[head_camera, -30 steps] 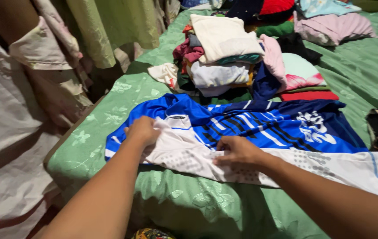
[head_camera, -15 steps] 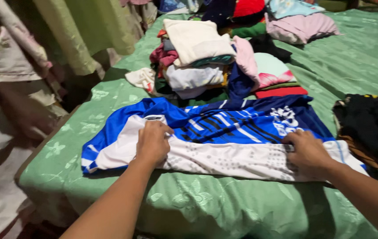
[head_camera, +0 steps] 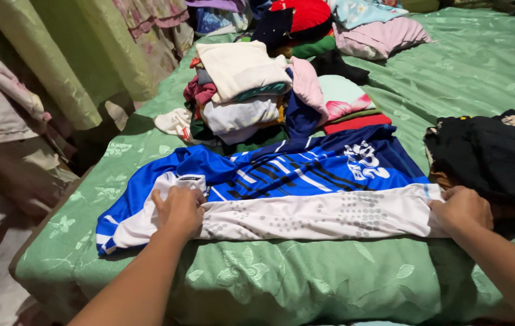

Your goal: The person folds a black garment and a blue and white patterned shirt by hand on a green bedspread.

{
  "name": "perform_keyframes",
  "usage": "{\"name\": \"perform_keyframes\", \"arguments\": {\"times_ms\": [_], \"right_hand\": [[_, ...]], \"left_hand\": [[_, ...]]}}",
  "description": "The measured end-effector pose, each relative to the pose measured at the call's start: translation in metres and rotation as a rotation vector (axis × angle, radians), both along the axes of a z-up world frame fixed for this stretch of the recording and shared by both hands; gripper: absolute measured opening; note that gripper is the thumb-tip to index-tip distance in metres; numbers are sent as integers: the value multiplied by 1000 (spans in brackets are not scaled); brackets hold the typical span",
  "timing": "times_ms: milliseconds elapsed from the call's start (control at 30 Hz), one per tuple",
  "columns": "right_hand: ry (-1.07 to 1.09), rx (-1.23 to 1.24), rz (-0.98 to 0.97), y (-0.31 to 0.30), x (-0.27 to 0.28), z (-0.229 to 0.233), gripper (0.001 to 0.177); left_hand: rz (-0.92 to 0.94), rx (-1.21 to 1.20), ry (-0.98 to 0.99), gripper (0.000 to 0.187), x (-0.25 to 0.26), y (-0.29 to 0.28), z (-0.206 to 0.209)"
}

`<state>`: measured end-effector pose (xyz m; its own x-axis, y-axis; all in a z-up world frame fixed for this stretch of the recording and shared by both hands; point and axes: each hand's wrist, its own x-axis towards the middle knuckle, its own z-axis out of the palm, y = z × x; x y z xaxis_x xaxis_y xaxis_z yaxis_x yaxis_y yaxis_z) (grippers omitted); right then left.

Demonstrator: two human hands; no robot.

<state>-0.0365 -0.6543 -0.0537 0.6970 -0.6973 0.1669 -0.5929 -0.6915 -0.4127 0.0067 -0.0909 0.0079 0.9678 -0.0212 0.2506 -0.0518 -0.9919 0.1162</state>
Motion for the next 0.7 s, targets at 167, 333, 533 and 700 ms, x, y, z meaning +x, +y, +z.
{"name": "perform_keyframes", "arguments": {"times_ms": [167, 333, 533, 700], "right_hand": [[-41, 72, -11, -10, 6, 0, 32], [-349, 121, 142, -25, 8, 4, 29], [-341, 131, 282, -51, 59, 29, 35], [-365, 114, 422, -53, 90, 0, 39]], "left_hand": [[58, 6, -64, 11, -17, -2, 10], [84, -31, -190, 15, -21, -1, 18], [232, -188, -291, 15, -4, -7, 8], [205, -290, -345, 38, 5, -40, -18]]}}
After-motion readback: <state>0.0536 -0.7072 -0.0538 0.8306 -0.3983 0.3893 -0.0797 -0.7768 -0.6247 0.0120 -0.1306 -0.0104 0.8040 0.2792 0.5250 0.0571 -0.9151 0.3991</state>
